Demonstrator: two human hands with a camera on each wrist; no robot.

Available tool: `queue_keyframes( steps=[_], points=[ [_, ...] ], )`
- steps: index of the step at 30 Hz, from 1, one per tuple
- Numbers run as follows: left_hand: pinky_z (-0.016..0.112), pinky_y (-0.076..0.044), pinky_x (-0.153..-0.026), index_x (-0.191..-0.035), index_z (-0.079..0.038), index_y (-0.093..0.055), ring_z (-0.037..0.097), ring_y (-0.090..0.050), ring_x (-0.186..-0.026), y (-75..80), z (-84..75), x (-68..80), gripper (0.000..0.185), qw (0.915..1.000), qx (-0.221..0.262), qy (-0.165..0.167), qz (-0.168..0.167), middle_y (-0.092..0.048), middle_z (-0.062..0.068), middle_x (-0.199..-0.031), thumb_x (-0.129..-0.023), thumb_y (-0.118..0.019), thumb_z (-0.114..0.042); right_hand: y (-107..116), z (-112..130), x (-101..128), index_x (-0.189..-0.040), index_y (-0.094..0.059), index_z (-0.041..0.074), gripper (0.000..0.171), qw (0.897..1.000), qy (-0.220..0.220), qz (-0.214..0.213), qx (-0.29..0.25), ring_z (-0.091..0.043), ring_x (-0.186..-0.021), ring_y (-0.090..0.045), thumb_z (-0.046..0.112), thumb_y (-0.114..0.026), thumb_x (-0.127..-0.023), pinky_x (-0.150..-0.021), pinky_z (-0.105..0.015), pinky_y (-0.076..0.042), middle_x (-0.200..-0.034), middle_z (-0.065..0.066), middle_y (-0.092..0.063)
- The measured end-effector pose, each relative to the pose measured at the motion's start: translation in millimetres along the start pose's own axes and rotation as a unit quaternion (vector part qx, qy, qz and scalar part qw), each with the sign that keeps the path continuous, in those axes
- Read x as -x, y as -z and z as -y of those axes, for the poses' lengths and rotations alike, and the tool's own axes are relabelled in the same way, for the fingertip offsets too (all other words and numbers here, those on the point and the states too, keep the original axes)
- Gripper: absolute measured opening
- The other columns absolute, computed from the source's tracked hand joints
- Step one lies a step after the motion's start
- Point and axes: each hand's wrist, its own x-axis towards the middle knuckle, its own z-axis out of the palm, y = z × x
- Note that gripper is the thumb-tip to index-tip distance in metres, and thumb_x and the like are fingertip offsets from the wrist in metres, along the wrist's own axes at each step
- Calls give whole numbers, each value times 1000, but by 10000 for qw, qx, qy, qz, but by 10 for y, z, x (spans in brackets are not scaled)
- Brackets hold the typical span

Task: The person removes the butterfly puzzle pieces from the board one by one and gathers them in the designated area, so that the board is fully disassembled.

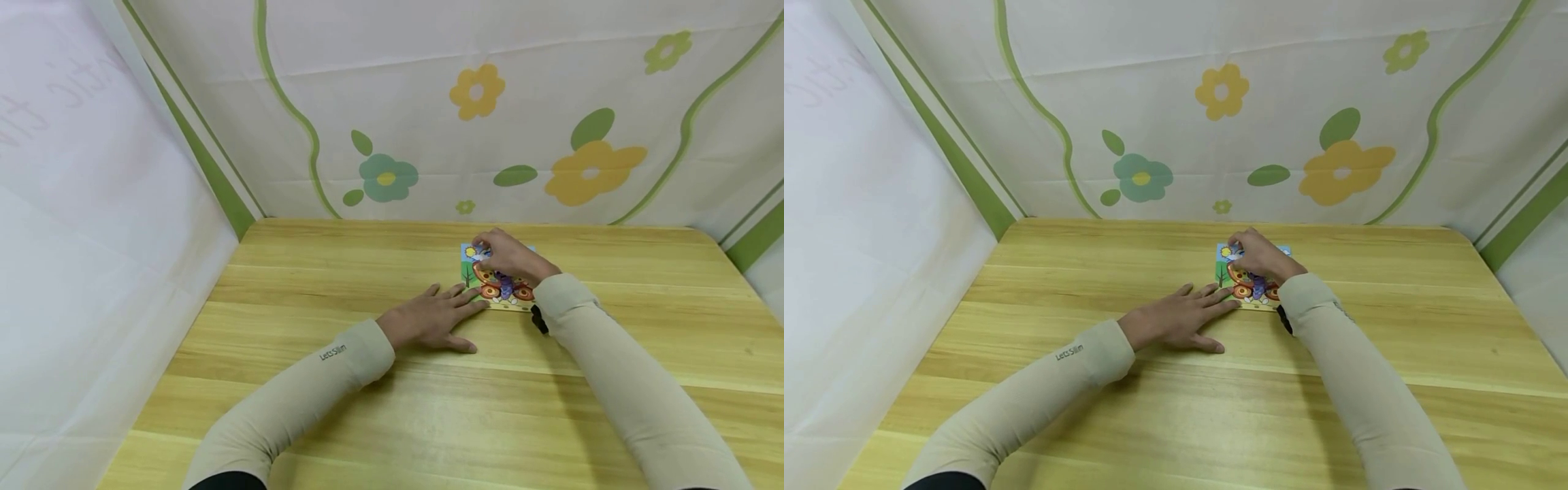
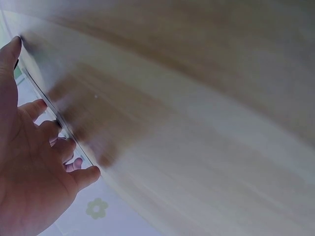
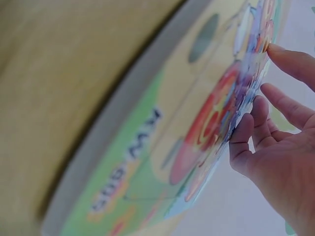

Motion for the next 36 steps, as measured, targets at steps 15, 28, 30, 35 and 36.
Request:
queue_keyframes(
  steps=[15, 28, 30, 35, 36],
  points=[
    [56, -15, -132, -170, -32, -7, 22, -4, -166, -3, -5, 5, 87, 9999, -98, 2, -30, -1, -5, -179, -102, -42, -72, 23, 6, 21, -151, -50, 3, 51, 9999, 71, 65, -139, -47, -133, -46, 12, -65, -103, -105, -64, -45, -145, -28, -40],
    [55, -14, -132, -170, -32, -7, 22, -4, -166, -4, -4, 1, 87, 10000, -54, -6, -16, 0, -5, -179, -102, -42, -72, 16, -9, 15, -148, -54, 4, 48, 9998, 131, 7, -150, -48, -135, -44, 10, -66, -102, -107, -66, -44, -145, -29, -41],
    [55, -14, -132, -170, -32, -7, 22, -3, -166, -1, -6, 4, 87, 10000, -81, -12, -12, 0, -5, -179, -102, -42, -72, 13, -18, 16, -147, -54, 3, 48, 9998, 174, -17, -133, -48, -135, -45, 11, -66, -102, -107, -66, -43, -144, -29, -42],
    [55, -16, -132, -170, -31, -6, 22, -3, -166, -7, -13, 2, 88, 9998, -195, -5, -5, 0, -5, -179, -102, -41, -74, 3, -28, 27, -148, -53, 5, 48, 9997, 207, -42, -143, -45, -135, -45, 14, -67, -103, -108, -66, -42, -144, -26, -44],
    [55, -16, -132, -171, -31, -6, 22, -3, -166, -4, -15, 5, 88, 9998, -202, 0, 1, 0, -5, -179, -102, -41, -74, -2, -31, 24, -148, -53, 5, 49, 9997, 214, -52, -143, -45, -135, -45, 14, -67, -103, -108, -65, -42, -143, -25, -45]
  ],
)
